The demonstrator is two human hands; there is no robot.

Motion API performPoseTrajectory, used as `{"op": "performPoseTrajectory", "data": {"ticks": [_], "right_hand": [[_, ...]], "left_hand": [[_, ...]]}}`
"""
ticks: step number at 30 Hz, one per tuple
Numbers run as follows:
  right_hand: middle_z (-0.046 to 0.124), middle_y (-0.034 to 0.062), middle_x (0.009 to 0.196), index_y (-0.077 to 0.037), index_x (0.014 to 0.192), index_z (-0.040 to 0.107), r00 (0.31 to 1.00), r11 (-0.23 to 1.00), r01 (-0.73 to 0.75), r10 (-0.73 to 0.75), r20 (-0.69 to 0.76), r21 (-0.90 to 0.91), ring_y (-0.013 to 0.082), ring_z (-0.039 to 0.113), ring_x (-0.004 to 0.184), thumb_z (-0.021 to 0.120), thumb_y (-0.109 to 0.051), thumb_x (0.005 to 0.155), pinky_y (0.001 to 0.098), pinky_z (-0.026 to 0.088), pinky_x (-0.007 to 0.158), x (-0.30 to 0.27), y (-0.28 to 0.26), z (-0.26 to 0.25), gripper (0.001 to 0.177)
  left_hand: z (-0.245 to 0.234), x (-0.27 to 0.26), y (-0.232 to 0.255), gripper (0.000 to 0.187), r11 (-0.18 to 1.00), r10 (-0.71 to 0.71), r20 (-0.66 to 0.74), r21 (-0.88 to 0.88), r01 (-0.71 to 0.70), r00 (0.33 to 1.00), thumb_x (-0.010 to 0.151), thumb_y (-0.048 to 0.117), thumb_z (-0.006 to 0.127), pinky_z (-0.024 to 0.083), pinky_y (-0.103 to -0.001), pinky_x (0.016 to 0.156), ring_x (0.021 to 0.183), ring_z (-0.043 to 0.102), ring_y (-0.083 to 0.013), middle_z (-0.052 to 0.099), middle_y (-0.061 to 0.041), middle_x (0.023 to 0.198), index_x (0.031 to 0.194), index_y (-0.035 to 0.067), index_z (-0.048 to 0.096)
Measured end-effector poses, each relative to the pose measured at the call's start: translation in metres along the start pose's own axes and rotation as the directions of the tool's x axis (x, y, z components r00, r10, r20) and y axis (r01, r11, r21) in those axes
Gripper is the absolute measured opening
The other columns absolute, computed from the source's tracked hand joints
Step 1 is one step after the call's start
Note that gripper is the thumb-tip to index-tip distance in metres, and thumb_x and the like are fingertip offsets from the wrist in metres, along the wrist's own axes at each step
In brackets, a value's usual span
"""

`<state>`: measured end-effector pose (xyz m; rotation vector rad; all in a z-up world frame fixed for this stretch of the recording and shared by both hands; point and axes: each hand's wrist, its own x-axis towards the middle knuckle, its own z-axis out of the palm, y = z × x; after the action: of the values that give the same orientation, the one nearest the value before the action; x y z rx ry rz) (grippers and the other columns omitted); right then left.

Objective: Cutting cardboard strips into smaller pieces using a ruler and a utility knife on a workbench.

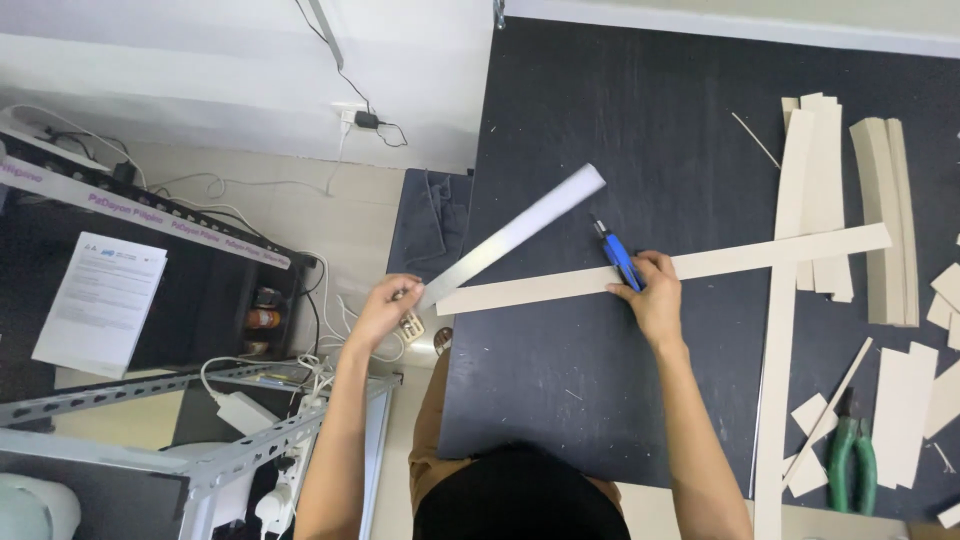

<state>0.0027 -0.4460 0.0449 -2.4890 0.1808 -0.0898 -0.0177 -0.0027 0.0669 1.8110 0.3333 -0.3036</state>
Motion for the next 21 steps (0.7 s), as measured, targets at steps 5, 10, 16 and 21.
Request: {"op": "performPoseTrajectory", "data": {"ticks": [5,10,16,21], "right_hand": [[0.067,0.0167,0.124,-0.005,0.125,0.056,0.966,0.726,-0.169,0.257,-0.035,0.666,0.0295,0.063,0.115,0.076,-0.007,0.091,0.0425,0.048,0.102,0.001,0.005,-0.018,0.04],[0.069,0.0119,0.115,-0.008,0.122,0.049,0.934,0.544,-0.174,0.356,-0.038,0.821,0.0201,0.067,0.104,0.068,-0.009,0.099,0.0339,0.054,0.097,0.004,0.03,-0.012,0.03],[0.07,0.0105,0.107,-0.007,0.119,0.057,0.938,0.774,-0.274,0.345,-0.017,0.571,0.0193,0.065,0.092,0.08,-0.016,0.09,0.0393,0.053,0.087,0.012,0.034,-0.012,0.038],[0.074,0.0084,0.105,-0.01,0.116,0.062,0.928,0.836,-0.357,0.367,0.06,0.417,0.0249,0.069,0.098,0.087,-0.031,0.084,0.0446,0.051,0.09,0.023,0.042,-0.021,0.047]], "left_hand": [[0.019,0.021,-0.001,0.016,0.943,0.172,0.182,0.254,-0.215,0.968,0.089,0.017,0.076,0.047,-0.053,0.096,0.112,0.062,-0.0433,0.067,-0.02,0.116,0.096,0.004,0.076],[0.026,0.029,0.006,0.016,0.922,0.179,0.247,0.297,-0.25,0.952,0.087,0.018,0.077,0.049,-0.053,0.093,0.108,0.065,-0.0434,0.071,-0.019,0.105,0.1,0.008,0.073],[0.02,0.041,-0.002,0.04,0.934,0.061,0.267,0.324,-0.149,0.962,0.086,0.027,0.078,0.051,-0.045,0.081,0.095,0.07,-0.036,0.075,-0.017,0.096,0.118,0.012,0.06],[0.021,0.04,0.021,0.046,0.913,0.013,0.33,0.38,-0.145,0.944,0.085,0.025,0.077,0.051,-0.05,0.085,0.103,0.069,-0.0427,0.075,-0.022,0.101,0.123,0.006,0.057]]}}
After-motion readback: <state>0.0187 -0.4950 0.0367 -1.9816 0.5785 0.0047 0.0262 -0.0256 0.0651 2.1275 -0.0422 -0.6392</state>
